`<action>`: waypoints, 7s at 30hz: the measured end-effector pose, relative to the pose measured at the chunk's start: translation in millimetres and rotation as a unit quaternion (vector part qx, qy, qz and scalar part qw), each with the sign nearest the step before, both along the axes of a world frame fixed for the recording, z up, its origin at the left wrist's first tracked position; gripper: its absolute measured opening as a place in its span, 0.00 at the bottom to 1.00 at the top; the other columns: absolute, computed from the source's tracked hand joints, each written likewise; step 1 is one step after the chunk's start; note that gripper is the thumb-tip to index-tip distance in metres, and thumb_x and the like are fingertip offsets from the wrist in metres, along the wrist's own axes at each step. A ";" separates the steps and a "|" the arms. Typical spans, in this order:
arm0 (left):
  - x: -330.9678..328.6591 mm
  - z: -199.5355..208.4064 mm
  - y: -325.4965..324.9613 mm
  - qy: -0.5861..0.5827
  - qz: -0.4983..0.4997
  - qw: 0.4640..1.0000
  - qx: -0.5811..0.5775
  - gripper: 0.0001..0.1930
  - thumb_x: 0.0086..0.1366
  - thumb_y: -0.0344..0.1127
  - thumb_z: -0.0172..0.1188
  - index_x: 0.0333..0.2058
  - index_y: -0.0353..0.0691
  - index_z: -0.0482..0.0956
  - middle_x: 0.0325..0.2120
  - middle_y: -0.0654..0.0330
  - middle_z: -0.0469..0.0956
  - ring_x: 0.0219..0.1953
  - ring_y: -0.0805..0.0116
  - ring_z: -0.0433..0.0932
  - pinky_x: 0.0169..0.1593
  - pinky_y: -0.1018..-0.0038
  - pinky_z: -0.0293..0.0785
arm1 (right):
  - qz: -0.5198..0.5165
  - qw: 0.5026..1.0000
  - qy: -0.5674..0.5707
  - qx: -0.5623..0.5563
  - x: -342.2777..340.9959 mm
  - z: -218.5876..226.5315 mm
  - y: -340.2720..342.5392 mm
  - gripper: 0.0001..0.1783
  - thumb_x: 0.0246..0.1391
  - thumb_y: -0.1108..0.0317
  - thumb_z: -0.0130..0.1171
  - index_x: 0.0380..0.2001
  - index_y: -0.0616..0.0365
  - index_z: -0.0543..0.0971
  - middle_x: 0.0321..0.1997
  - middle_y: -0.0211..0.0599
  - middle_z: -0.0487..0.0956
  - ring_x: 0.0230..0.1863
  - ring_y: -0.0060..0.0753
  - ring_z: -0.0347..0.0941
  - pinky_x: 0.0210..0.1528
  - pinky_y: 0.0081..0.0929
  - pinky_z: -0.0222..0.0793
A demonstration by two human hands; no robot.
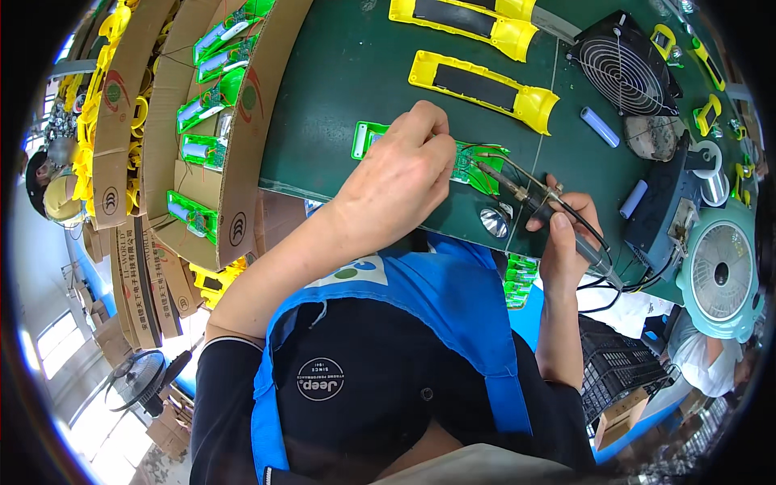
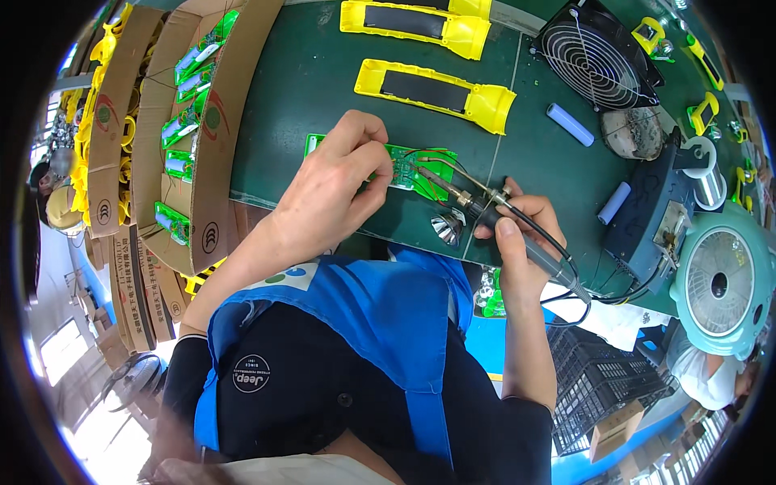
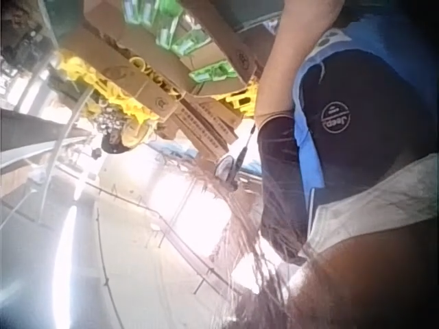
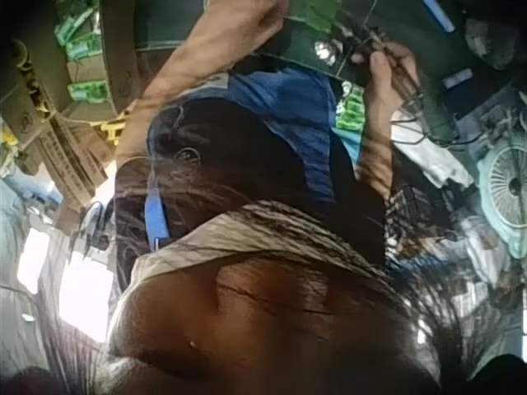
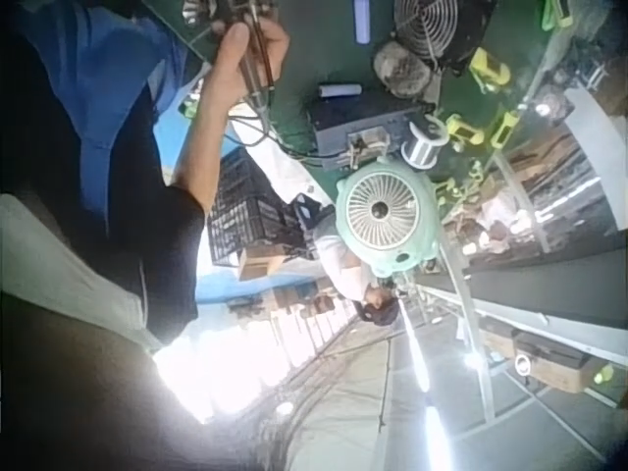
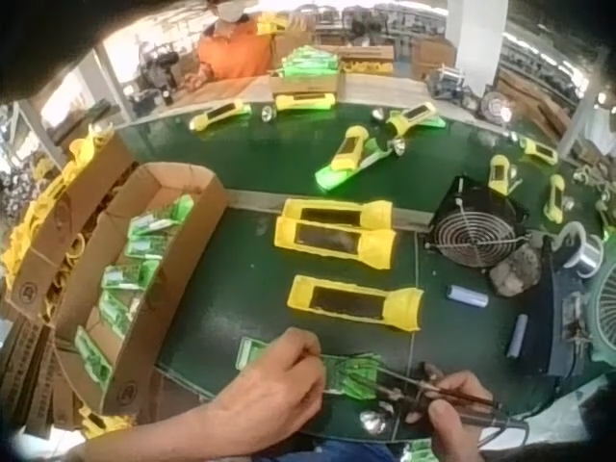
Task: Soldering internal wiring and components onto circuit boards for handheld flashlights on an assembly line.
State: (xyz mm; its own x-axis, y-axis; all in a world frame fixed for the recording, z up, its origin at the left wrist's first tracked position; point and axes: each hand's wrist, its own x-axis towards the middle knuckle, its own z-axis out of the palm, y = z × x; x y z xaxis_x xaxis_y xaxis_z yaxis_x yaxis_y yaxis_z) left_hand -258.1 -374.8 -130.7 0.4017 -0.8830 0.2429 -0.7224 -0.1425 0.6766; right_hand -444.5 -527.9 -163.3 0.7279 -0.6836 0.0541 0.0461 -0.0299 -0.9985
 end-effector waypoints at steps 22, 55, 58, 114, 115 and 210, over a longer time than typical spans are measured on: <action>5.2 16.0 -16.6 -0.076 -0.022 0.987 0.137 0.06 0.45 0.18 0.55 0.21 0.30 0.67 0.29 0.50 0.68 0.34 0.51 0.72 0.38 0.61 0.70 | 0.066 0.991 0.068 -0.093 2.9 12.0 0.8 0.15 0.52 0.61 0.59 0.31 0.62 0.70 0.22 0.32 0.77 0.26 0.24 0.78 0.69 0.49 0.47; 15.3 17.0 -7.8 -0.061 -0.053 0.986 0.145 0.05 0.47 0.20 0.55 0.23 0.31 0.67 0.29 0.50 0.67 0.34 0.50 0.72 0.37 0.60 0.70 | 0.001 0.998 -0.032 -0.046 27.7 32.7 -17.2 0.17 0.53 0.69 0.61 0.41 0.62 0.66 0.32 0.42 0.77 0.31 0.26 0.75 0.38 0.22 0.72; 29.3 28.3 0.0 0.027 -0.059 0.982 0.178 0.07 0.49 0.23 0.58 0.25 0.33 0.68 0.30 0.52 0.68 0.35 0.50 0.73 0.37 0.61 0.71 | -0.002 0.995 -0.066 -0.076 19.1 32.4 -28.3 0.18 0.55 0.68 0.59 0.44 0.62 0.65 0.32 0.44 0.77 0.31 0.30 0.77 0.40 0.25 0.72; 77.2 -12.5 -46.8 -0.252 -0.119 0.956 0.090 0.03 0.51 0.29 0.60 0.24 0.43 0.74 0.31 0.64 0.69 0.40 0.69 0.70 0.49 0.67 0.58 | 0.065 0.988 0.112 0.087 51.2 18.0 -33.8 0.07 0.54 0.74 0.56 0.35 0.65 0.72 0.24 0.40 0.77 0.21 0.21 0.72 0.23 0.16 0.68; 77.3 -12.2 -46.7 -0.249 -0.119 0.957 0.090 0.03 0.50 0.29 0.61 0.24 0.43 0.74 0.31 0.64 0.69 0.40 0.69 0.70 0.50 0.67 0.58 | 0.064 0.988 0.112 0.085 51.6 18.9 -33.0 0.07 0.54 0.74 0.56 0.35 0.66 0.72 0.24 0.40 0.77 0.21 0.21 0.73 0.23 0.16 0.69; -4.0 3.1 -59.0 -0.261 -0.044 0.952 0.156 0.04 0.45 0.29 0.59 0.23 0.41 0.79 0.22 0.58 0.76 0.33 0.63 0.77 0.41 0.71 0.68 | -0.003 0.993 -0.102 -0.066 9.8 1.4 -21.7 0.20 0.57 0.64 0.58 0.45 0.61 0.62 0.39 0.47 0.76 0.39 0.41 0.79 0.48 0.35 0.72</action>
